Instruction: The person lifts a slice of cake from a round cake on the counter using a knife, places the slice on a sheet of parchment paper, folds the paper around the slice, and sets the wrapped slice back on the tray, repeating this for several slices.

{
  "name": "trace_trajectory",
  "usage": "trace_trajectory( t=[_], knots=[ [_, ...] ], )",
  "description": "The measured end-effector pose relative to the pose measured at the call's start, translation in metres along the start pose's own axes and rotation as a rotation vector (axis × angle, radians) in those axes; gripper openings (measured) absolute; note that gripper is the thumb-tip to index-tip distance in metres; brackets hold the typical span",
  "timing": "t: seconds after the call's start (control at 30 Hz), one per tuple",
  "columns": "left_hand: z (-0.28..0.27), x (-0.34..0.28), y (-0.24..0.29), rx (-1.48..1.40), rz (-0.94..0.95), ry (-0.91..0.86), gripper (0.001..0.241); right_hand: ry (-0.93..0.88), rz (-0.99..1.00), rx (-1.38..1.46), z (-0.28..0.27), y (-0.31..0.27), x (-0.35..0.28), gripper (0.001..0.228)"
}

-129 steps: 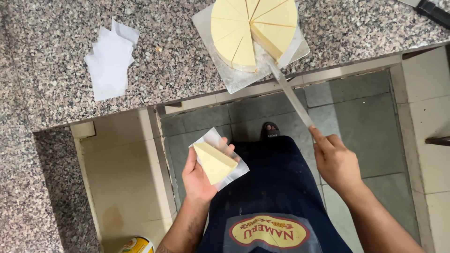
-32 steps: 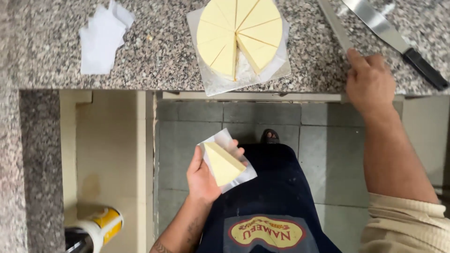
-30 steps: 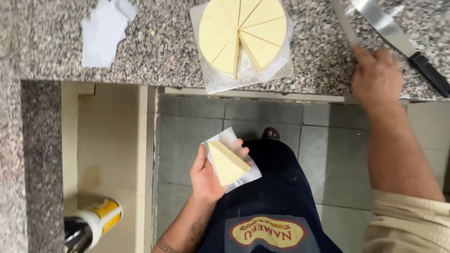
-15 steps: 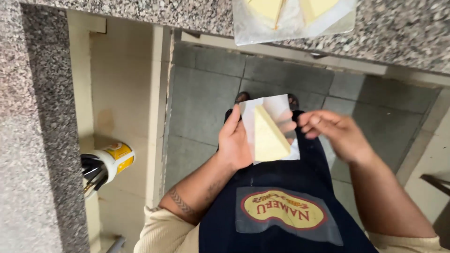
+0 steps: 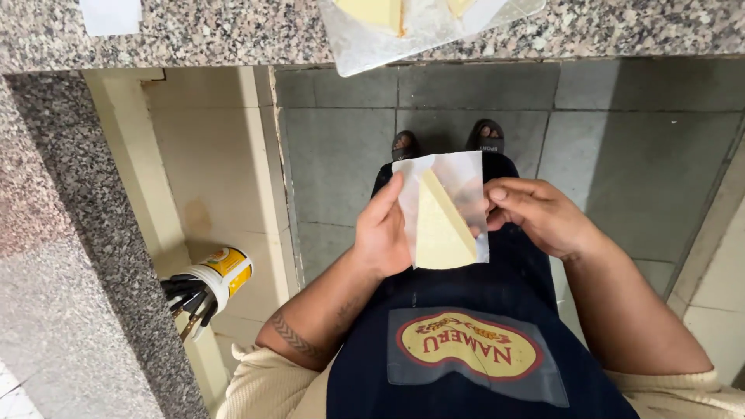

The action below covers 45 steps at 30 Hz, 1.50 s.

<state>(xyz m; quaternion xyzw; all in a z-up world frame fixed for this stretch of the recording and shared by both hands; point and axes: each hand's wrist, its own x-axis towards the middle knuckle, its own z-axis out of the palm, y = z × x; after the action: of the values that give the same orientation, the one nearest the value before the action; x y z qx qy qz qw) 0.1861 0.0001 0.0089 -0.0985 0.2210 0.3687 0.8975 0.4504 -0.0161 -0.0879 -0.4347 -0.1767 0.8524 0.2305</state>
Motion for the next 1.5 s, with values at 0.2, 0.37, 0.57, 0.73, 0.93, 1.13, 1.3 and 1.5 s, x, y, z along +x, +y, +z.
trace_trajectory(
  t=[0.2,0.37,0.57,0.73,0.93,1.13,1.3,1.5],
  knots=[
    [-0.006,0.014,-0.012,0.059,-0.068,0.101,0.07,-0.07,-0.044,0.062,0.001,-0.009,-0.004,0.035],
    [-0.013,0.019,-0.02,0.017,-0.029,0.178,0.06,-0.086,-0.021,0.153,-0.007,0.001,-0.001,0.039],
    [-0.014,0.018,-0.02,0.052,0.035,0.175,0.049,-0.112,-0.008,0.158,-0.004,-0.003,-0.003,0.045],
    [-0.017,0.016,-0.02,0.052,0.059,0.189,0.048,-0.131,0.007,0.14,-0.003,0.0,0.0,0.046],
    [-0.03,0.014,-0.025,0.124,0.06,0.231,0.05,-0.204,-0.02,0.034,-0.018,0.016,0.004,0.043],
    [-0.012,0.012,-0.017,-0.039,-0.033,0.209,0.067,-0.223,-0.047,0.035,-0.018,0.022,0.006,0.039],
    [-0.006,0.011,-0.013,0.028,-0.025,0.119,0.082,-0.201,0.021,0.048,0.007,0.011,0.007,0.041],
    [0.01,0.009,-0.005,0.213,0.04,0.111,0.086,-0.181,-0.042,0.129,0.031,-0.001,-0.003,0.042]
  ],
)
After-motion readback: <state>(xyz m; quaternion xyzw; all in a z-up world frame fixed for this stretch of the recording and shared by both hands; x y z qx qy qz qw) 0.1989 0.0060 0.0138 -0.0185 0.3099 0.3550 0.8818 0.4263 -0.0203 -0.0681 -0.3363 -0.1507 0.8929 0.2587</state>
